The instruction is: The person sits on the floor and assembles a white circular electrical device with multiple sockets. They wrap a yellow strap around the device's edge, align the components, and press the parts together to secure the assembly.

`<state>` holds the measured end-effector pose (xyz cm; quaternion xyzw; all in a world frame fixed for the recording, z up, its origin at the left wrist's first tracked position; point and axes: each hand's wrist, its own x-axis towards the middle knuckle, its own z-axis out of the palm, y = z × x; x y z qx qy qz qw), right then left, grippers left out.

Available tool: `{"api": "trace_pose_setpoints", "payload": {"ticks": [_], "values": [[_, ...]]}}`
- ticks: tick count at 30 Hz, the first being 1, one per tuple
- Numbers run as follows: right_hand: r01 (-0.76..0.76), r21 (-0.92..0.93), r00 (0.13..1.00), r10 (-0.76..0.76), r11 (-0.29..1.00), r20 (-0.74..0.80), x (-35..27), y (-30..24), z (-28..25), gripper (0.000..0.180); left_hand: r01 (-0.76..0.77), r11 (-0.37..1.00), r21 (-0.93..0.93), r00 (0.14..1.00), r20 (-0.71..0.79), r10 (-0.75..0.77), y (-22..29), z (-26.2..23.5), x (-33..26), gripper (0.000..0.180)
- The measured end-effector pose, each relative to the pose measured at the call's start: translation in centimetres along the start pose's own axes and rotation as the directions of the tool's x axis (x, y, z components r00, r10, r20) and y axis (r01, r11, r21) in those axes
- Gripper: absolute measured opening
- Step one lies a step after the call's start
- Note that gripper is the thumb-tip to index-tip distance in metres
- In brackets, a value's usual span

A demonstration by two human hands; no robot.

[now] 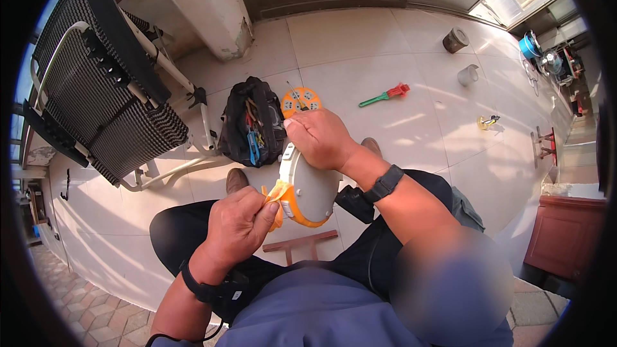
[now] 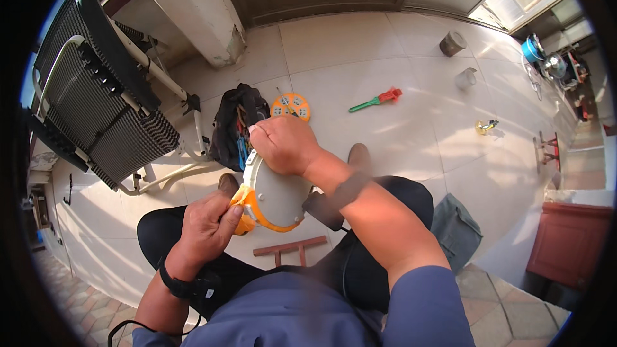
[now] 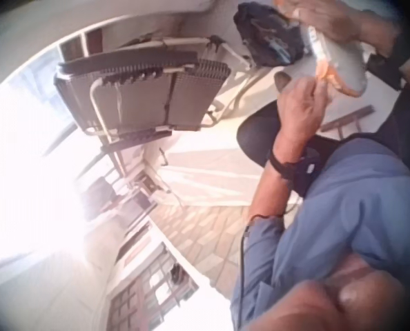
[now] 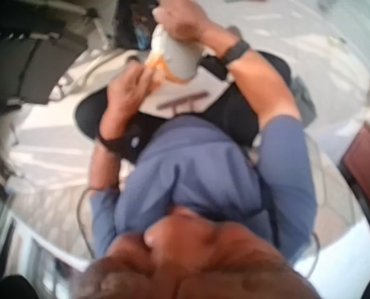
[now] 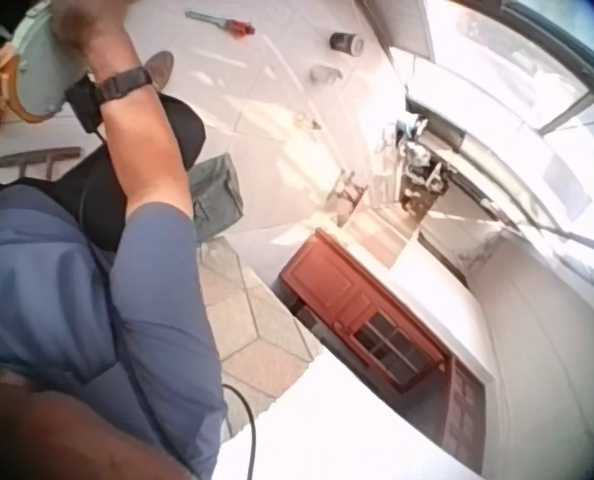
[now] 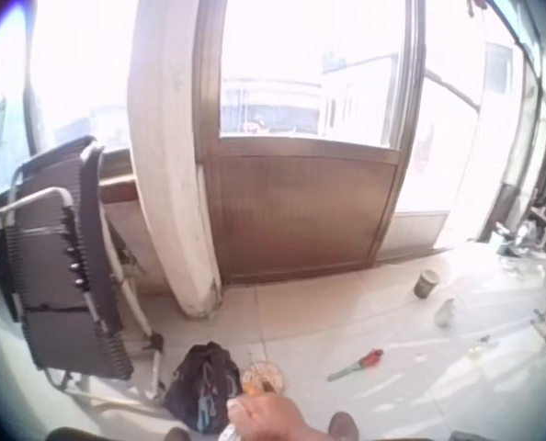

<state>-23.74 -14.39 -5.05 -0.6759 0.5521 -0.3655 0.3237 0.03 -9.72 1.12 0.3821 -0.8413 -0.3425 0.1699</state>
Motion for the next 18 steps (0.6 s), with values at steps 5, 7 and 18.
{"api": "trace_pose_setpoints", "payload": {"ticks": [5, 7, 18], "values": [[-0.084, -0.187, 0.994, 0.071, 0.979, -0.077, 0.1, 0.1, -0.2, 0.037, -0.054, 0.975, 0.215, 0.988, -0.13, 0.083, 0.6, -0.1, 1.9, 0.034], [-0.08, -0.217, 0.995, 0.065, 0.973, -0.078, 0.2, -0.1, -0.2, 0.037, -0.047, 0.967, 0.251, 0.994, -0.081, 0.069, 0.9, -0.2, 2.4, 0.036], [-0.032, -0.225, 0.998, 0.042, 0.974, 0.04, 0.5, -0.4, -0.9, 0.037, -0.071, 0.963, 0.261, 0.99, 0.133, 0.037, 0.2, -0.1, 4.2, 0.026]]}}
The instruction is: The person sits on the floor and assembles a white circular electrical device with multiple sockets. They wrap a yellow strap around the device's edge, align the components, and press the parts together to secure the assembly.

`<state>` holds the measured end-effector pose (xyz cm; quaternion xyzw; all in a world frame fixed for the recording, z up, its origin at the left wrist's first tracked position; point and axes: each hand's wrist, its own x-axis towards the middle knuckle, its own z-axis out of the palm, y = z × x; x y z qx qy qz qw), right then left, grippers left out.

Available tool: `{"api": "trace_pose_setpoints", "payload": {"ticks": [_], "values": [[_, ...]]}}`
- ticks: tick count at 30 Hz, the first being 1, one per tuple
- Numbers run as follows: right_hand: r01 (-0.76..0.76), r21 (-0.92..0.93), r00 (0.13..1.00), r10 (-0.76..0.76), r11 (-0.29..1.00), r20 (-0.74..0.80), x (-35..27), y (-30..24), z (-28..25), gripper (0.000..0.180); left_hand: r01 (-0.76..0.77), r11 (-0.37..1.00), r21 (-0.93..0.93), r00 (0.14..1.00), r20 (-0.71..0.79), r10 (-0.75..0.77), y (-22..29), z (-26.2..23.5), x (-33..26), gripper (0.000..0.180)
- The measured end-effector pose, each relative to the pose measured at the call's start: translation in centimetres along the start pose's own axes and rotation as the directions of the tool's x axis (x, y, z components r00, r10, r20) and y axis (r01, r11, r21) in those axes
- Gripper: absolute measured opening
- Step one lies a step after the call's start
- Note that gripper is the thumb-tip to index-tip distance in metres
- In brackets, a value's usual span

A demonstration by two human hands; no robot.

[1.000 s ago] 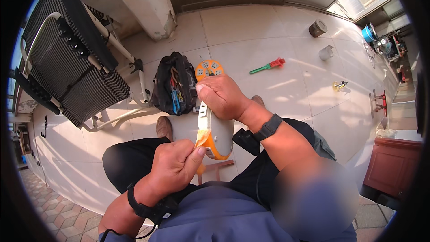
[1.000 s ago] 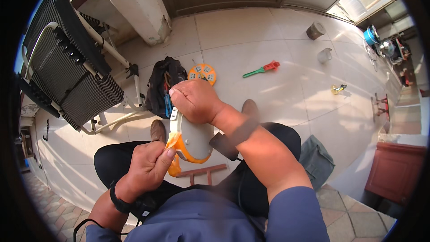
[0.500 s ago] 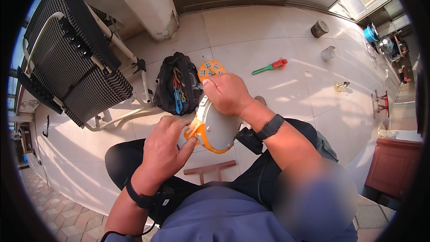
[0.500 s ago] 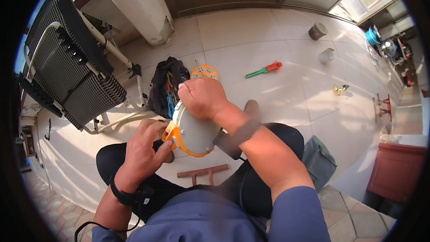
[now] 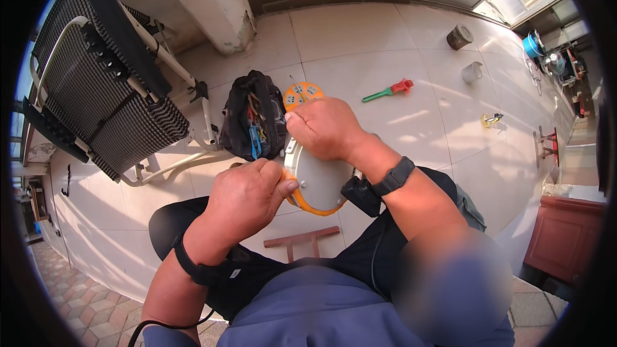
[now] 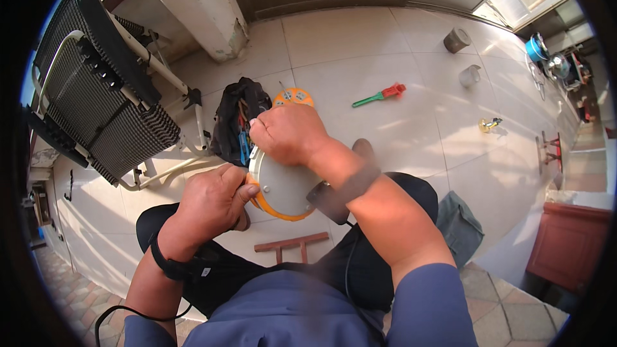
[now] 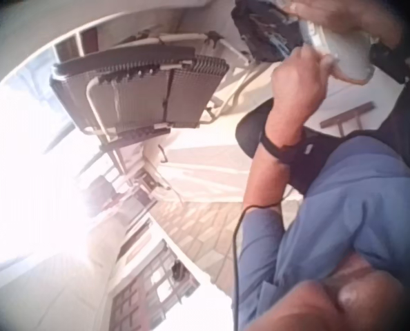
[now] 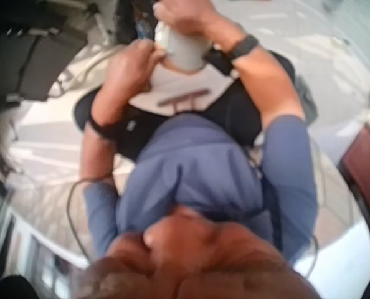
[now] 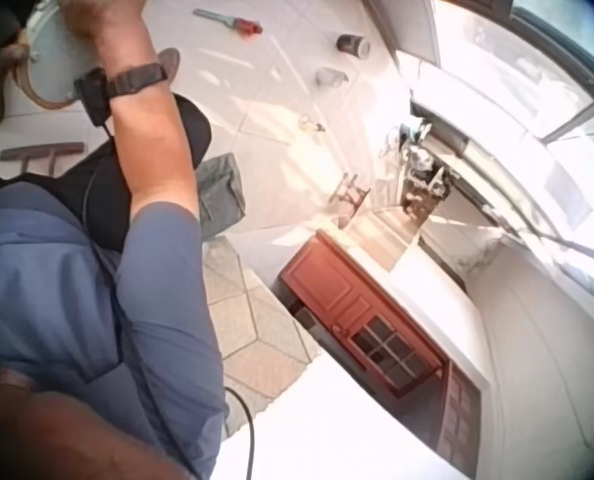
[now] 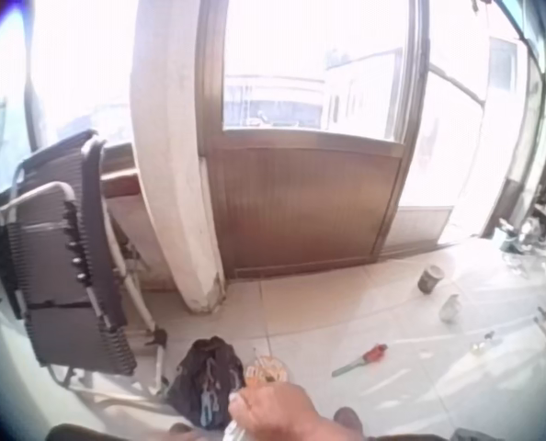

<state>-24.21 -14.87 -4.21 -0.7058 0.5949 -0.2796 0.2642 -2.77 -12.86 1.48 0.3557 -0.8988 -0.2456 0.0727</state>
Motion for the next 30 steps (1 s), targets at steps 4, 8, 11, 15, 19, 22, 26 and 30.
{"api": "trace_pose_setpoints", "payload": {"ticks": [4, 8, 11, 15, 19, 22, 26, 30], "values": [[-0.059, 0.008, 0.992, 0.058, 0.998, 0.112, 0.3, -0.4, -0.6, 0.044, -0.136, 0.991, -0.001, 0.988, 0.073, 0.136, -0.3, -1.3, 0.5, 0.025], [-0.049, 0.026, 0.989, 0.045, 0.998, 0.141, 0.3, -0.4, -0.5, 0.043, -0.221, 0.975, 0.012, 0.963, 0.162, 0.216, -0.6, -1.9, 0.7, 0.025], [-0.042, 0.037, 0.996, 0.039, 0.998, 0.086, 0.1, -0.4, -0.3, 0.041, -0.216, 0.976, 0.03, 0.96, 0.188, 0.207, -0.1, -1.9, 0.3, 0.025], [-0.005, 0.074, 0.999, 0.002, 0.997, 0.034, 0.1, 0.0, 0.1, 0.04, -0.182, 0.983, 0.001, 0.974, 0.138, 0.18, 0.2, -1.8, -0.8, 0.026], [0.075, 0.132, 0.997, -0.071, 0.988, -0.032, -0.2, 0.8, 0.6, 0.037, -0.104, 0.991, -0.085, 0.983, 0.144, 0.115, 0.9, -2.0, -1.2, 0.027], [0.091, 0.172, 0.995, -0.082, 0.981, -0.063, -0.4, 0.6, 0.8, 0.037, -0.04, 0.987, -0.158, 0.988, 0.143, 0.063, 1.3, -2.0, -2.1, 0.027], [0.094, 0.211, 0.994, -0.082, 0.973, -0.066, -0.6, 0.4, 0.7, 0.038, 0.013, 0.969, -0.246, 0.991, 0.131, 0.02, 2.0, -2.4, -2.8, 0.026], [0.114, 0.222, 0.993, -0.101, 0.968, -0.068, -0.6, 0.7, 0.8, 0.037, 0.021, 0.966, -0.259, 0.995, 0.099, 0.005, 1.9, -1.6, -3.5, 0.026]]}}
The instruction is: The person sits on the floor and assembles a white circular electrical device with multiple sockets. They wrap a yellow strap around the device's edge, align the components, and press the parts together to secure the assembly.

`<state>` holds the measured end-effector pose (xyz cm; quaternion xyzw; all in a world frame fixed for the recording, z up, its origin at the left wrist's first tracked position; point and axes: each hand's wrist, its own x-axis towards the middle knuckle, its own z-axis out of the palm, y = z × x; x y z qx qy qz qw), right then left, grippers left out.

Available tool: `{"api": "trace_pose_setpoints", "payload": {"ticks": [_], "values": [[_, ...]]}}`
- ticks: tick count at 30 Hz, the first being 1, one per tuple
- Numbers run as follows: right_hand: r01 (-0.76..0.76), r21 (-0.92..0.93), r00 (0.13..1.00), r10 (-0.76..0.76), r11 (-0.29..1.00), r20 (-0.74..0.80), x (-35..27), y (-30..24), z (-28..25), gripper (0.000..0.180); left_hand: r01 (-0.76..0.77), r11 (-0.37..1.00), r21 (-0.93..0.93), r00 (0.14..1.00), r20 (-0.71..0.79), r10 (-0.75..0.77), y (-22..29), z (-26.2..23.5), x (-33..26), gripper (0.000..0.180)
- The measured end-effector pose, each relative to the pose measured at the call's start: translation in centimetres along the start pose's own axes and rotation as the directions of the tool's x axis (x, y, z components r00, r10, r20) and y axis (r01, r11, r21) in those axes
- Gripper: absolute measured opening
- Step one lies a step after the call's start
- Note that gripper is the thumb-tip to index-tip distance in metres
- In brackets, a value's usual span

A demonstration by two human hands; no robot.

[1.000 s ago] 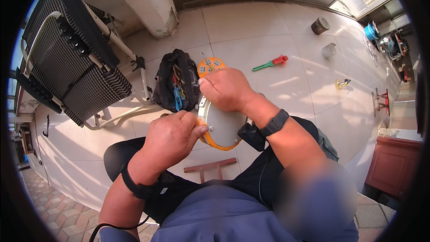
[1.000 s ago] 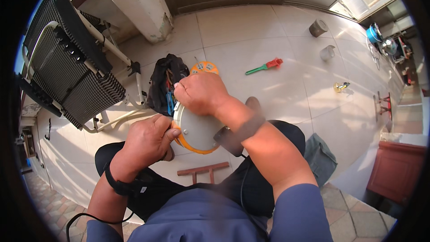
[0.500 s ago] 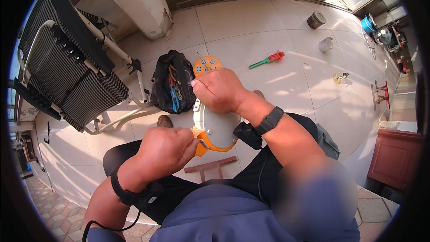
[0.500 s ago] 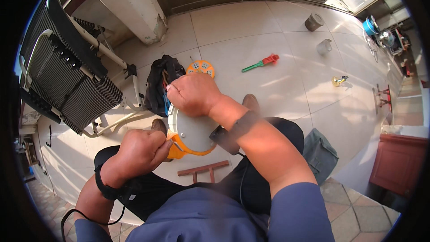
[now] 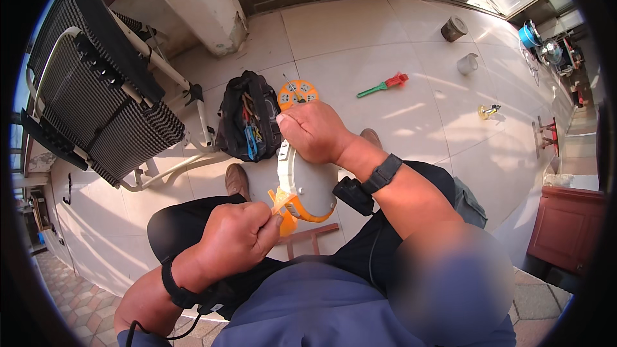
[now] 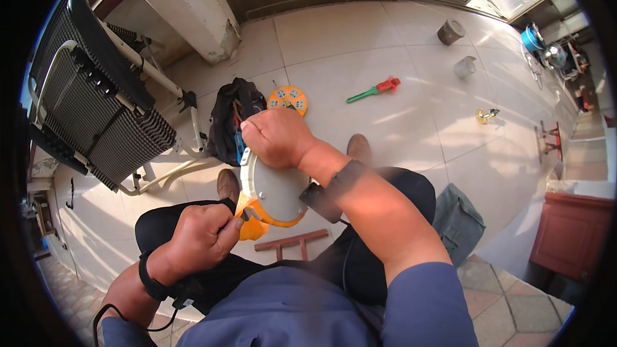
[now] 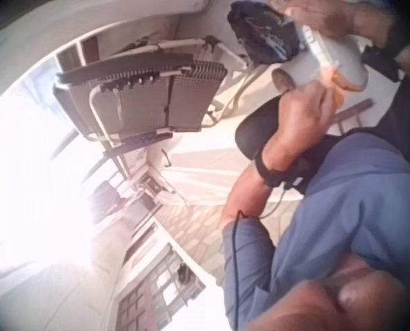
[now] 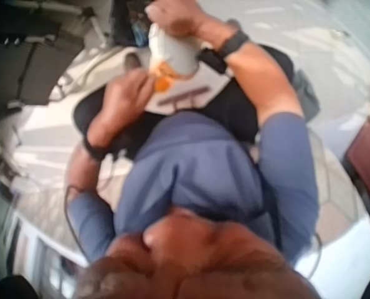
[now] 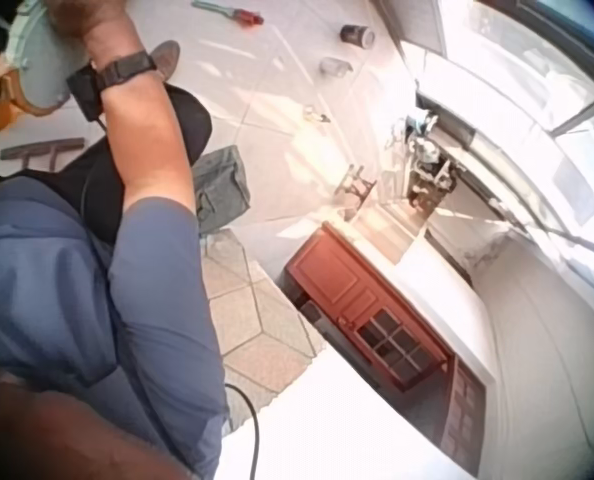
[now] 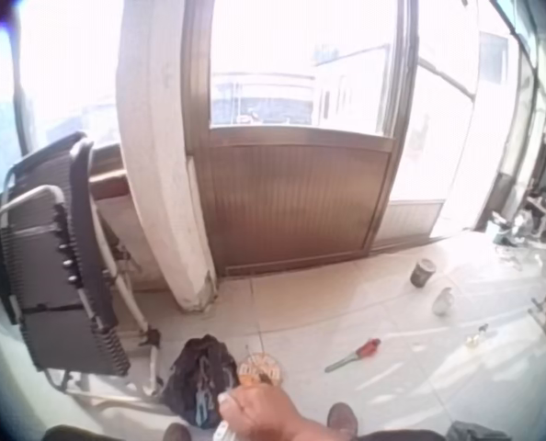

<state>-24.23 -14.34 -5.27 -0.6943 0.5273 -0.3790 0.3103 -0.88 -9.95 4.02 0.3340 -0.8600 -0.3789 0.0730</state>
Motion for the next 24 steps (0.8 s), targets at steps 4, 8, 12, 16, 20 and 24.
{"api": "trace_pose_setpoints", "payload": {"ticks": [4, 8, 12, 16, 20, 24], "values": [[0.041, 0.015, 0.999, -0.04, 0.999, -0.031, -0.1, 0.1, 0.9, 0.035, -0.046, 0.998, 0.048, 0.999, 0.015, 0.045, -1.0, 0.4, -0.4, 0.027], [0.033, -0.019, 0.998, -0.034, 0.999, -0.05, -0.8, -0.1, -0.4, 0.034, 0.128, 0.983, -0.134, 0.991, 0.063, -0.12, -2.1, 0.3, 0.5, 0.024], [0.049, -0.014, 0.998, -0.049, 0.999, -0.049, -0.5, -0.5, -1.3, 0.033, 0.201, 0.855, -0.479, 0.972, -0.014, -0.237, -2.8, 0.8, 1.2, 0.045], [0.144, 0.005, 0.987, -0.143, 0.99, -0.067, -0.3, -0.7, -1.0, 0.031, 0.251, 0.819, -0.516, 0.968, 0.134, -0.212, -2.8, 1.9, 2.1, 0.055], [0.19, 0.008, 0.979, -0.189, 0.982, -0.077, -0.1, -1.0, -1.2, 0.029, 0.032, 0.92, -0.39, 0.998, -0.04, -0.052, -3.5, 2.5, 2.6, 0.055], [0.222, 0.021, 0.973, -0.22, 0.975, -0.069, 0.0, -1.1, -1.2, 0.029, 0.075, 0.873, -0.482, 0.997, 0.061, -0.052, -3.9, 2.5, 2.7, 0.056]]}}
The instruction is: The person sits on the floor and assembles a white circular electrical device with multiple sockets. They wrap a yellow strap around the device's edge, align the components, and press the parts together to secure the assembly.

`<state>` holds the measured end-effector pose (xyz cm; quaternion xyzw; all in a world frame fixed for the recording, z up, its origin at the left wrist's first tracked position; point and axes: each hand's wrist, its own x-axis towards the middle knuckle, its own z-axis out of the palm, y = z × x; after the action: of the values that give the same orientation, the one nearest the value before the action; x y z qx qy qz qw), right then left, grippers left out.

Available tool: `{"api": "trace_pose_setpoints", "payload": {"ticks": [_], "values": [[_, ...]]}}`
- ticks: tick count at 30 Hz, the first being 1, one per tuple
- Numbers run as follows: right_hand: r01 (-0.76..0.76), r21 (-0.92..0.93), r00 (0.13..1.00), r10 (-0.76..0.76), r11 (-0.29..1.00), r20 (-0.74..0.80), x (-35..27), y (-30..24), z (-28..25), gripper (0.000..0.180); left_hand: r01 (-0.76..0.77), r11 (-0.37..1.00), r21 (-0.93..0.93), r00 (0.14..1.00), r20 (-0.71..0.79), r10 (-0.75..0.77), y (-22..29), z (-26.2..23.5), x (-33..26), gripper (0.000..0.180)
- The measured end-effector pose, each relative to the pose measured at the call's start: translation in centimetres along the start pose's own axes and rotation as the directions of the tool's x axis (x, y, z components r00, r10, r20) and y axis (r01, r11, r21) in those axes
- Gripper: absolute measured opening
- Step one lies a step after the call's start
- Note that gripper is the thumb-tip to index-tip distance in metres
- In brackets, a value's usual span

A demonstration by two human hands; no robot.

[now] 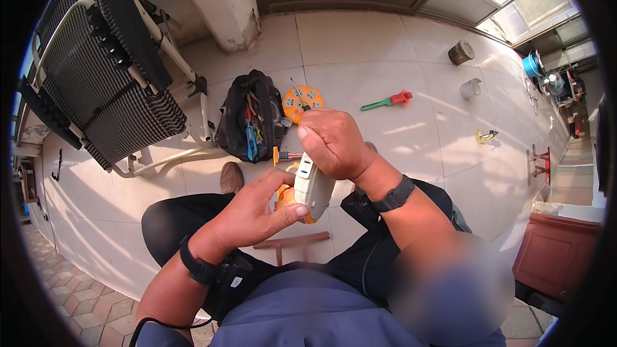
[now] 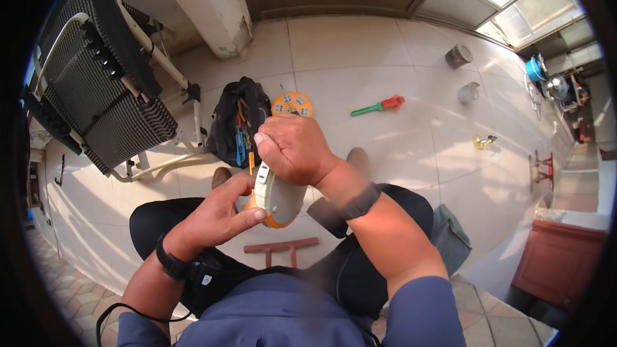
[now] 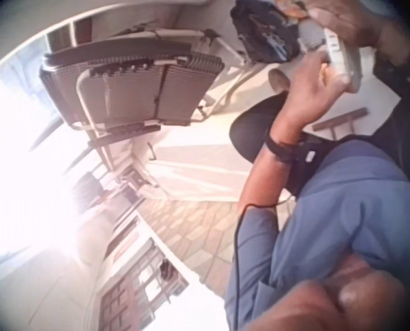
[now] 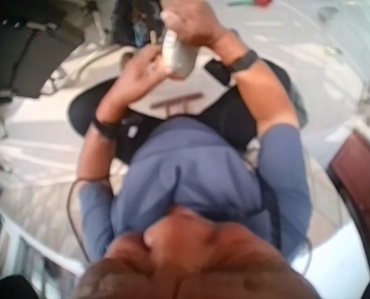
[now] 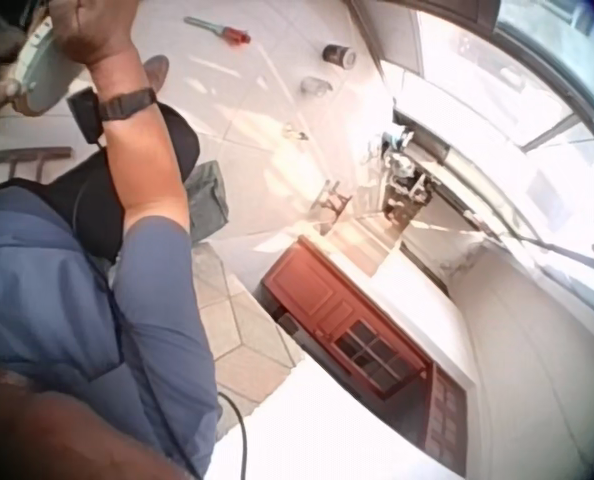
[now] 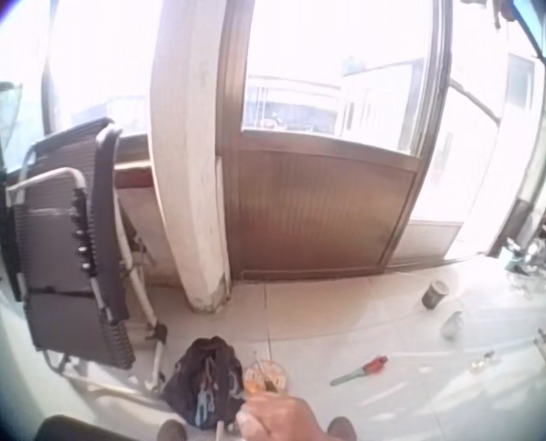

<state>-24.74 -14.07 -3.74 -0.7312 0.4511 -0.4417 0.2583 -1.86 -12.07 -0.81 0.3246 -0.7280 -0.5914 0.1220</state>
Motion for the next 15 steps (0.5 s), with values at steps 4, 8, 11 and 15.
{"api": "trace_pose_setpoints", "payload": {"ticks": [4, 8, 11, 15], "values": [[-0.053, 0.086, 0.999, 0.052, 0.995, 0.015, -0.1, 0.0, -0.1, 0.03, 0.18, 0.973, -0.143, 0.981, 0.1, -0.167, 1.0, -0.6, 0.1, 0.058], [-0.139, 0.2, 0.99, 0.139, 0.97, 0.013, -0.1, 0.0, 0.1, 0.034, 0.303, 0.903, -0.305, 0.952, 0.143, -0.271, 1.1, -1.3, 0.1, 0.053], [-0.189, 0.257, 0.981, 0.193, 0.948, 0.008, -0.1, 0.4, 1.0, 0.037, 0.261, 0.869, -0.421, 0.965, 0.121, -0.231, -0.3, -1.1, -0.2, 0.047], [-0.234, 0.321, 0.972, 0.231, 0.918, 0.047, 0.0, 0.6, 1.1, 0.04, 0.147, 0.793, -0.591, 0.987, 0.032, -0.16, -1.2, -0.3, -0.2, 0.043]]}}
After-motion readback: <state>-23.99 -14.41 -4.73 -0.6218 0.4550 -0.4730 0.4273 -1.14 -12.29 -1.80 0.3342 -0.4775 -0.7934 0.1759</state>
